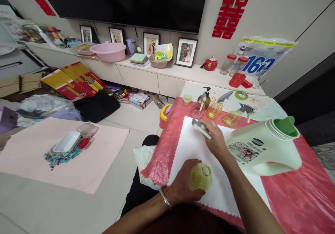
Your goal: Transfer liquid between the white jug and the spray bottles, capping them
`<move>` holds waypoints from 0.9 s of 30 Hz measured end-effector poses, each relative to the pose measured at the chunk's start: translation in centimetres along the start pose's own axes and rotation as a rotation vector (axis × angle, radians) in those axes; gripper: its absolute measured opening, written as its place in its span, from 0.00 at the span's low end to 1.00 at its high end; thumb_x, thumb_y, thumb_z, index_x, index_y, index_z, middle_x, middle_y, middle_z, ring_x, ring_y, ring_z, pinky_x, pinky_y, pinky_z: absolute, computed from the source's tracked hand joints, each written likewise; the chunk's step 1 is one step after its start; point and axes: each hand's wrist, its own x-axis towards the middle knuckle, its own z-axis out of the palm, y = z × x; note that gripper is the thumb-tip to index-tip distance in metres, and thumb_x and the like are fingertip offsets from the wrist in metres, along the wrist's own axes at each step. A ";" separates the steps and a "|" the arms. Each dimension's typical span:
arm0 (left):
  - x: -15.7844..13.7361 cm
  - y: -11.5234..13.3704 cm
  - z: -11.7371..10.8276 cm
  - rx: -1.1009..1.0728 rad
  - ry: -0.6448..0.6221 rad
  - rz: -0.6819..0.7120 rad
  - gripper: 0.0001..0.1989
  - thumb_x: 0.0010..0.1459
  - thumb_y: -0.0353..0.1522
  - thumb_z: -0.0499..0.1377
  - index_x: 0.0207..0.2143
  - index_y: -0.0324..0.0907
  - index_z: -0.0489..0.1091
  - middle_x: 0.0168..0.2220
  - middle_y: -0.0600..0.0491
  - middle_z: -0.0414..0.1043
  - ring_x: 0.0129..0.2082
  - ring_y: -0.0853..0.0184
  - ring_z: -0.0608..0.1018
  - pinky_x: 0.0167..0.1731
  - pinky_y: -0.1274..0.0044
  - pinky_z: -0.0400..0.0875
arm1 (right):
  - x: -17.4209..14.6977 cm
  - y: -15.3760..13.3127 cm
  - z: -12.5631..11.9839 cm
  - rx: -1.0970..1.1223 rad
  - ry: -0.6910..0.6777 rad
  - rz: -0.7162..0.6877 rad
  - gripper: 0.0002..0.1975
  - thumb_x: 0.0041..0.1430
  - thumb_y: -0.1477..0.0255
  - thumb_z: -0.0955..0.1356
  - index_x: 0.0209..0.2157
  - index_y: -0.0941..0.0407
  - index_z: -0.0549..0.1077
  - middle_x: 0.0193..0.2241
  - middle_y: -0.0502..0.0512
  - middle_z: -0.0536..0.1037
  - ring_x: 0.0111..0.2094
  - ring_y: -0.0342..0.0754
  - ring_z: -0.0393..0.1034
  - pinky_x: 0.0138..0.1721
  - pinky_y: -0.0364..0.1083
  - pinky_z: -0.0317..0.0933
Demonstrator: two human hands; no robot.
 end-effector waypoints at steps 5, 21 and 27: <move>-0.1 0.0 0.0 -0.001 0.016 0.006 0.48 0.45 0.42 0.73 0.66 0.48 0.56 0.62 0.43 0.64 0.62 0.44 0.69 0.65 0.51 0.64 | -1.5 4.4 3.9 -0.181 -0.183 -0.040 0.15 0.67 0.77 0.64 0.54 0.59 0.73 0.47 0.59 0.73 0.47 0.49 0.71 0.48 0.48 0.70; 0.4 1.3 -0.2 -0.124 0.037 -0.079 0.43 0.48 0.42 0.72 0.63 0.43 0.60 0.61 0.41 0.66 0.61 0.44 0.71 0.64 0.52 0.65 | -6.3 1.3 -0.5 -0.432 0.058 -0.304 0.20 0.68 0.81 0.59 0.56 0.56 0.72 0.54 0.61 0.73 0.56 0.52 0.68 0.55 0.54 0.67; 1.8 2.8 -0.5 -0.115 0.081 -0.141 0.41 0.50 0.40 0.72 0.63 0.46 0.59 0.61 0.43 0.67 0.61 0.47 0.71 0.63 0.54 0.66 | -10.8 -3.1 -12.1 -0.553 0.565 0.001 0.13 0.66 0.68 0.71 0.51 0.55 0.78 0.47 0.60 0.77 0.47 0.55 0.72 0.52 0.56 0.65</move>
